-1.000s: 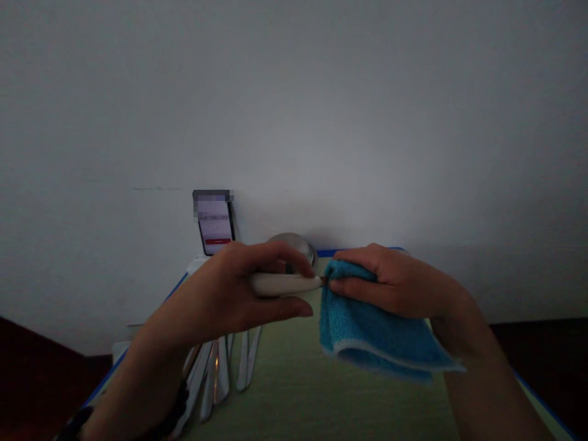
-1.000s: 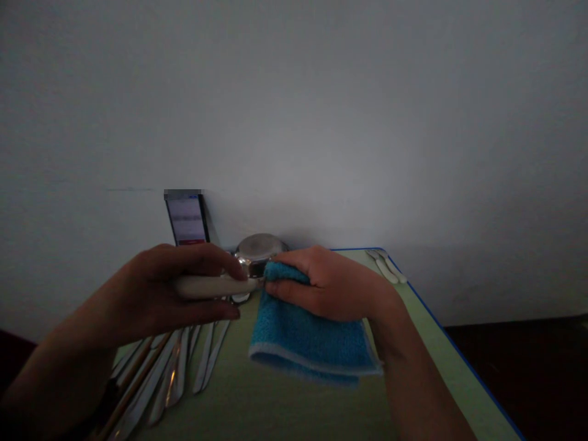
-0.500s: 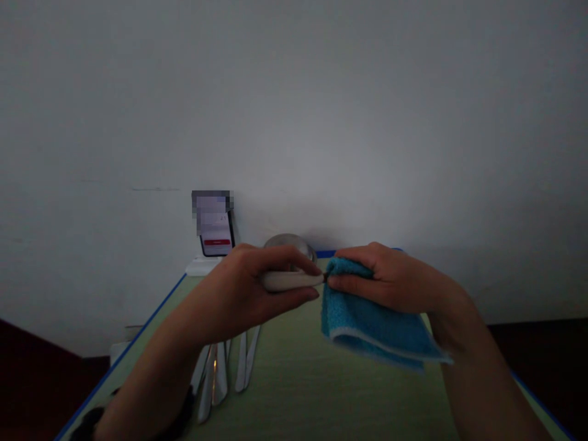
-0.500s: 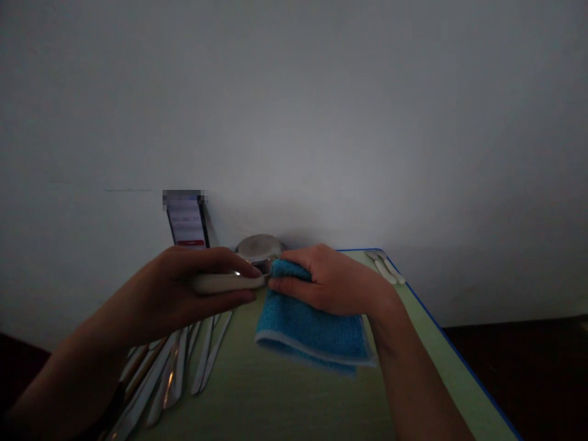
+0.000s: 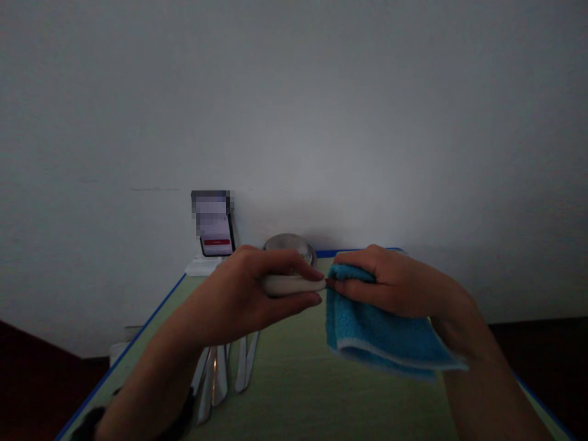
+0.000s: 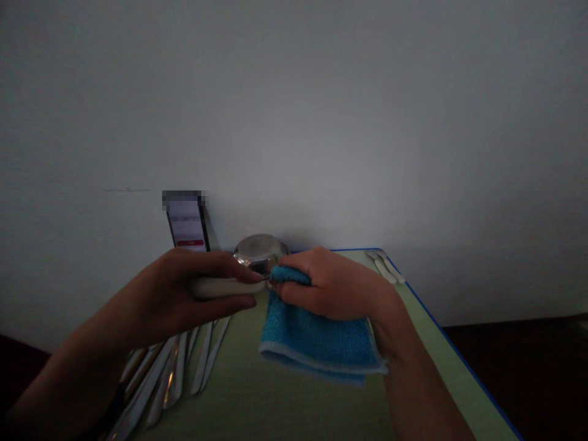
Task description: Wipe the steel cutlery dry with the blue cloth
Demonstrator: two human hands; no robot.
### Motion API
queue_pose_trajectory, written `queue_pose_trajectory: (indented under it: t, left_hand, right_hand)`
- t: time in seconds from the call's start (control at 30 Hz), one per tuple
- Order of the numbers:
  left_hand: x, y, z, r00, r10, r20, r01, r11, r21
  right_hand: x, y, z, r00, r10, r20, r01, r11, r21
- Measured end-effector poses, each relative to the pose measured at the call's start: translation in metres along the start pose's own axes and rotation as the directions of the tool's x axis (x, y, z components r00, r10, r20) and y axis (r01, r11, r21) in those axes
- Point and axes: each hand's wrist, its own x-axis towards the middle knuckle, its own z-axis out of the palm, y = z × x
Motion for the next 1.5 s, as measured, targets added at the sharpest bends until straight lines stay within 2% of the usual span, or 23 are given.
queue_pose_trajectory:
  t: [0.57,1.13,1.5]
  left_hand:
    - [0.0018,-0.0036,-0.0004,0.998,-0.037,0.056,0.037,0.999,-0.001]
    - [0.003,-0.0022,0.0001,0.998,-0.04,0.046,0.04,0.999,0.006]
    - [0.0027,-0.003,-0.0006,0.997,-0.02,0.073,0.022,1.0,-0.019]
  right_hand:
    - [0.0024,0.0008,0.0021,1.0,0.001,0.007,-0.001,1.0,-0.008]
    - [0.0044,0.0001,0.0027,1.0,0.019,0.024,-0.019,1.0,-0.017]
    - [0.0036,-0.0005,0.0014,0.999,-0.018,0.046,0.018,1.0,0.001]
